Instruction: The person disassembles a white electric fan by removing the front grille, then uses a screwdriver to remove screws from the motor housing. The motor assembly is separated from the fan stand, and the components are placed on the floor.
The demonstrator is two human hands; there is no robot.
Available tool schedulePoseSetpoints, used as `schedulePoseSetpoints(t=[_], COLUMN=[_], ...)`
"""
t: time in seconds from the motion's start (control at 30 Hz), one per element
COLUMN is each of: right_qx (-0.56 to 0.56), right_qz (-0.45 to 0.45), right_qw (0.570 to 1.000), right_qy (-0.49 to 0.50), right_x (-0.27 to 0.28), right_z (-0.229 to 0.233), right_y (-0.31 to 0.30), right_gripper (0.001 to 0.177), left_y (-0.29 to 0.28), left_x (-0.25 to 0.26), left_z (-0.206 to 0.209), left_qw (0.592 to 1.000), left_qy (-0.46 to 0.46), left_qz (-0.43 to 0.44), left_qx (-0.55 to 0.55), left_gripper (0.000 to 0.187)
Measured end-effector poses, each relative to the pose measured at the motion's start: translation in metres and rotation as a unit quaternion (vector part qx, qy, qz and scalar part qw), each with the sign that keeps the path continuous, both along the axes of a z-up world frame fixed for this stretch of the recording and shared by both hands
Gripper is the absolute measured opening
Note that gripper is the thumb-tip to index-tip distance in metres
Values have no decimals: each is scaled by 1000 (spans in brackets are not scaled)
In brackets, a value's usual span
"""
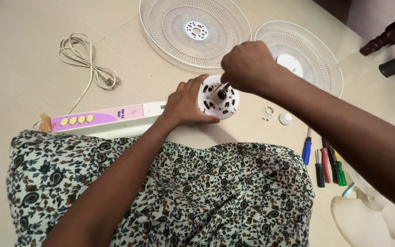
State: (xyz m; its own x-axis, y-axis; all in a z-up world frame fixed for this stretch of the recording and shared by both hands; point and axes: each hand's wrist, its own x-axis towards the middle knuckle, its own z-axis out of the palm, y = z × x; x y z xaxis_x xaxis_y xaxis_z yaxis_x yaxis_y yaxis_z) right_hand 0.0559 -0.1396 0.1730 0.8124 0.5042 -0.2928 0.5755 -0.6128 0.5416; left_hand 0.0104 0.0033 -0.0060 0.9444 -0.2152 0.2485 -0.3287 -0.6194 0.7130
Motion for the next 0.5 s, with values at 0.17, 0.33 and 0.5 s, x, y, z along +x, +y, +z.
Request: schedulePoseSetpoints(t=[0.17, 0.33, 0.5], right_qx=[58, 58, 60], right_qz=[-2, -35, -29], right_qw=[998, 997, 997], right_qy=[-1, 29, 25], right_x=[-4, -5, -7], right_z=[1, -3, -3], right_y=[-13, -12, -16], right_gripper=[41, 41, 42], left_y=[-4, -1, -3], left_x=[3, 2, 3], left_z=[1, 0, 0], left_qw=[1000, 1000, 1000], left_qy=[-3, 2, 2], left_qz=[1, 1, 3], left_qx=[8, 10, 10], left_gripper=[136, 135, 135])
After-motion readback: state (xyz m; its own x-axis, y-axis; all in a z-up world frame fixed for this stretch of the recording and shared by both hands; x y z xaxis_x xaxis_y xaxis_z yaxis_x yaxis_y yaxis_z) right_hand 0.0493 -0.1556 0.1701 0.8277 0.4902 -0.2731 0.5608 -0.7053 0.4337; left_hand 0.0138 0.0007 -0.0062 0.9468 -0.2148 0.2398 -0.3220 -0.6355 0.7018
